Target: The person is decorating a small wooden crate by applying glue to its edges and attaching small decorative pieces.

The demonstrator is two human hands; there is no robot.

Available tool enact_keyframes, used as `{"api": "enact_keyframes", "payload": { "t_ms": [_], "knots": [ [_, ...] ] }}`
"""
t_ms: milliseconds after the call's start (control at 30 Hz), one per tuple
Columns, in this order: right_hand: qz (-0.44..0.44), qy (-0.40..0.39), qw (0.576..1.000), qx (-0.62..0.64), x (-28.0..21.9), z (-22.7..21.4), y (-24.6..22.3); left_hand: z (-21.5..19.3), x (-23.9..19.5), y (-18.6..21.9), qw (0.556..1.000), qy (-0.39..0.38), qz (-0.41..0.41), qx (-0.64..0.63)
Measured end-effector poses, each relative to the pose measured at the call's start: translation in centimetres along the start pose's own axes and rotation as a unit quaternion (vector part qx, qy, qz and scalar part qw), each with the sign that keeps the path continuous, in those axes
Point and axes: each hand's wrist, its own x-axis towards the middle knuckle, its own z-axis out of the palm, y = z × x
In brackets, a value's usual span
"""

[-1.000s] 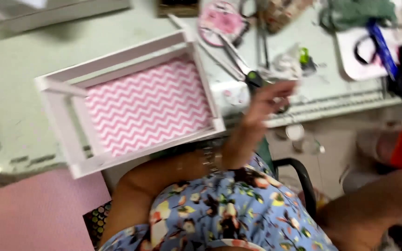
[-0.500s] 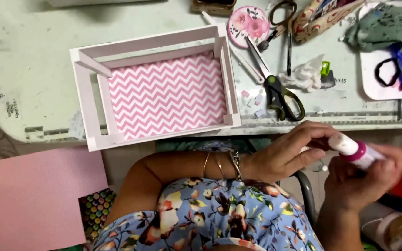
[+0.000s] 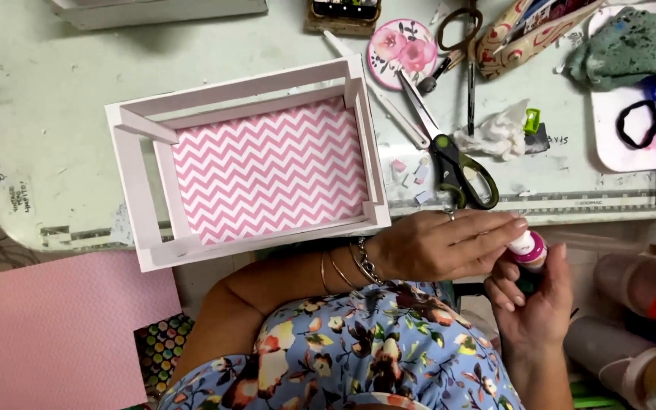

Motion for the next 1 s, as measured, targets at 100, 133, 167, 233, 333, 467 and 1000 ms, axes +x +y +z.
{"api": "enact_keyframes", "payload": {
  "t_ms": [100, 133, 167, 233, 333, 467, 1000],
  "knots": [
    [0.004, -0.002, 1.0, 0.001, 0.0, 0.0, 0.4, 0.7, -1.1, -0.3, 1.0, -0.002, 0.001, 0.001],
    [0.002, 0.015, 1.0, 0.014, 0.0, -0.1, 0.5, 0.7, -1.1, -0.3, 1.0, 0.0, 0.007, -0.004],
    [-0.001, 0.03, 0.999, 0.027, 0.1, -0.2, 0.7, 0.6, -1.1, -0.4, 1.0, 0.002, 0.014, -0.009],
    [0.0, 0.047, 0.999, 0.023, 0.0, 0.2, 0.7, 0.0, -0.2, -0.4, 1.0, -0.007, 0.023, 0.016],
    [-0.001, 0.065, 0.998, 0.016, 0.1, 0.4, 0.7, 0.4, 0.1, -0.2, 1.0, -0.015, 0.01, 0.011],
    [0.002, 0.068, 0.998, 0.011, -0.1, 1.0, 0.7, 0.3, 1.0, 0.4, 0.996, -0.027, -0.022, 0.086],
    [-0.005, -0.025, 0.985, 0.171, 0.9, -3.8, 0.7, 1.3, 2.3, 0.8, 0.922, -0.131, -0.145, -0.333]
  ]
}}
